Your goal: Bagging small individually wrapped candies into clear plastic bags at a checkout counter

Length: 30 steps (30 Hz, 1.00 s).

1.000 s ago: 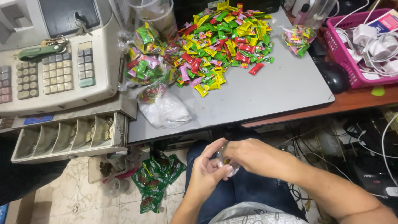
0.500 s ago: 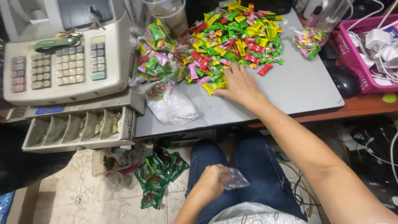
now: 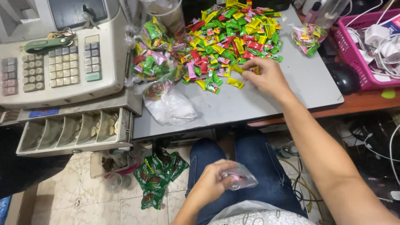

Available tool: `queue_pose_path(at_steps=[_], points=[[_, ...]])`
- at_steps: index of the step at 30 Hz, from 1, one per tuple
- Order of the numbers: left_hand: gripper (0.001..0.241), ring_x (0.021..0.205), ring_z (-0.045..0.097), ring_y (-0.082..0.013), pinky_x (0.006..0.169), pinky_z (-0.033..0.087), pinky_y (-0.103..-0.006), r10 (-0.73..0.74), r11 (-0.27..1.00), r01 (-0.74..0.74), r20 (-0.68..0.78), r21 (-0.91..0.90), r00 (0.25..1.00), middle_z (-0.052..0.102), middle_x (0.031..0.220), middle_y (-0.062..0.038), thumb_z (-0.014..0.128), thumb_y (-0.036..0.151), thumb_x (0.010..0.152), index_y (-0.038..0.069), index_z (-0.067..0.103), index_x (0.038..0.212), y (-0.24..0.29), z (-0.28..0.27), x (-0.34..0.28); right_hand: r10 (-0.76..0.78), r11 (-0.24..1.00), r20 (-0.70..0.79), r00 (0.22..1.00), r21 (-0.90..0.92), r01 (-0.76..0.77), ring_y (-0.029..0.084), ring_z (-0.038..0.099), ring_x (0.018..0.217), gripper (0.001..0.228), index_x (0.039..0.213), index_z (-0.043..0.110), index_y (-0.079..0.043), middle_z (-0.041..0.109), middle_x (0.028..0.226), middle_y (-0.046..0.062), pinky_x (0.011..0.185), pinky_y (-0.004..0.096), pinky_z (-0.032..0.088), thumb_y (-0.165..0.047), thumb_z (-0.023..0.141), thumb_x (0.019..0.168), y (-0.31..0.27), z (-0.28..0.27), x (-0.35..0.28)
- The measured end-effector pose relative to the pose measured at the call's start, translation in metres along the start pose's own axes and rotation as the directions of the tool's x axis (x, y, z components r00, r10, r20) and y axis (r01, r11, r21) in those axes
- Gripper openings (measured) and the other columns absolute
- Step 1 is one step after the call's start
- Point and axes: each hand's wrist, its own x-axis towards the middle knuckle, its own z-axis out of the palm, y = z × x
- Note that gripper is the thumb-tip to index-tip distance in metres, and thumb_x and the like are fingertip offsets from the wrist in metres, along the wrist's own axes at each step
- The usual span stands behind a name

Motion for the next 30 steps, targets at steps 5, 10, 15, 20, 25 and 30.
queue_pose_path(at_steps=[5, 10, 15, 20, 25, 30], points=[[0.04, 0.107, 0.067, -0.0153, 0.087, 0.056, -0.0252, 0.008, 0.855, -0.048, -0.08, -0.517, 0.997, 0.061, 0.135, -0.011, 0.072, 0.006, 0.092, -0.004, 0.065, 0.13, 0.005, -0.003, 0.013, 0.071, 0.861, 0.266, 0.961, 0.471, -0.194, 0.01, 0.043, 0.026, 0.019, 0.097, 0.062, -0.007, 0.079, 0.071, 0.021, 0.023, 0.022, 0.032, -0.013, 0.075, 0.084, -0.05, 0.002, -0.09], [0.052, 0.077, 0.061, -0.0078, 0.055, 0.059, -0.0195, 0.0, 0.844, -0.124, -0.23, -0.522, 0.973, 0.055, 0.143, -0.016, 0.072, -0.003, 0.087, -0.003, 0.06, 0.137, 0.034, -0.013, 0.018, -0.22, 0.939, 0.649, 0.728, -0.06, 0.338, 0.028, 0.072, 0.079, 0.01, 0.102, 0.068, -0.014, 0.073, 0.094, 0.004, 0.065, 0.04, 0.051, -0.019, 0.064, 0.095, -0.057, 0.027, -0.141], [0.054, 0.067, 0.057, -0.0064, 0.053, 0.056, -0.0197, 0.022, 0.874, -0.147, -0.264, -0.464, 0.964, 0.054, 0.144, -0.014, 0.075, 0.007, 0.087, -0.003, 0.06, 0.138, 0.024, -0.013, 0.017, -0.244, 0.875, 0.663, 0.708, -0.164, 0.456, 0.029, 0.073, 0.088, 0.019, 0.109, 0.068, -0.017, 0.075, 0.102, 0.004, 0.07, 0.044, 0.053, -0.03, 0.064, 0.096, -0.066, 0.009, -0.101], [0.055, 0.066, 0.053, -0.0048, 0.052, 0.056, -0.0195, -0.051, 0.873, -0.094, -0.281, -0.479, 0.958, 0.055, 0.146, -0.012, 0.075, 0.005, 0.084, -0.002, 0.061, 0.137, 0.023, -0.01, 0.007, -0.525, 0.711, 0.307, 0.793, -0.353, 0.608, 0.036, 0.057, 0.129, 0.046, 0.137, 0.062, -0.007, 0.062, 0.142, 0.016, 0.11, 0.049, 0.044, -0.01, 0.069, 0.091, 0.014, 0.031, 0.008], [0.057, 0.072, 0.059, -0.0079, 0.052, 0.056, -0.0193, -0.043, 0.811, -0.12, -0.262, -0.572, 0.964, 0.054, 0.145, -0.014, 0.077, 0.007, 0.085, -0.006, 0.06, 0.137, 0.022, -0.017, -0.003, -0.371, 0.677, 0.478, 0.796, -0.447, 0.584, 0.041, 0.045, 0.138, 0.086, 0.146, 0.052, -0.005, 0.051, 0.149, 0.021, 0.115, 0.049, 0.037, 0.021, 0.057, 0.065, 0.062, 0.041, 0.033], [0.057, 0.076, 0.062, -0.0076, 0.052, 0.057, -0.019, -0.108, 0.801, -0.042, -0.214, -0.597, 0.971, 0.055, 0.144, -0.009, 0.076, 0.0, 0.083, -0.005, 0.061, 0.138, 0.018, -0.015, 0.005, -0.314, 0.783, 0.516, 0.797, -0.334, 0.525, 0.035, 0.056, 0.115, 0.043, 0.132, 0.065, -0.006, 0.06, 0.127, 0.015, 0.099, 0.044, 0.044, 0.0, 0.062, 0.09, 0.052, 0.021, 0.027]])
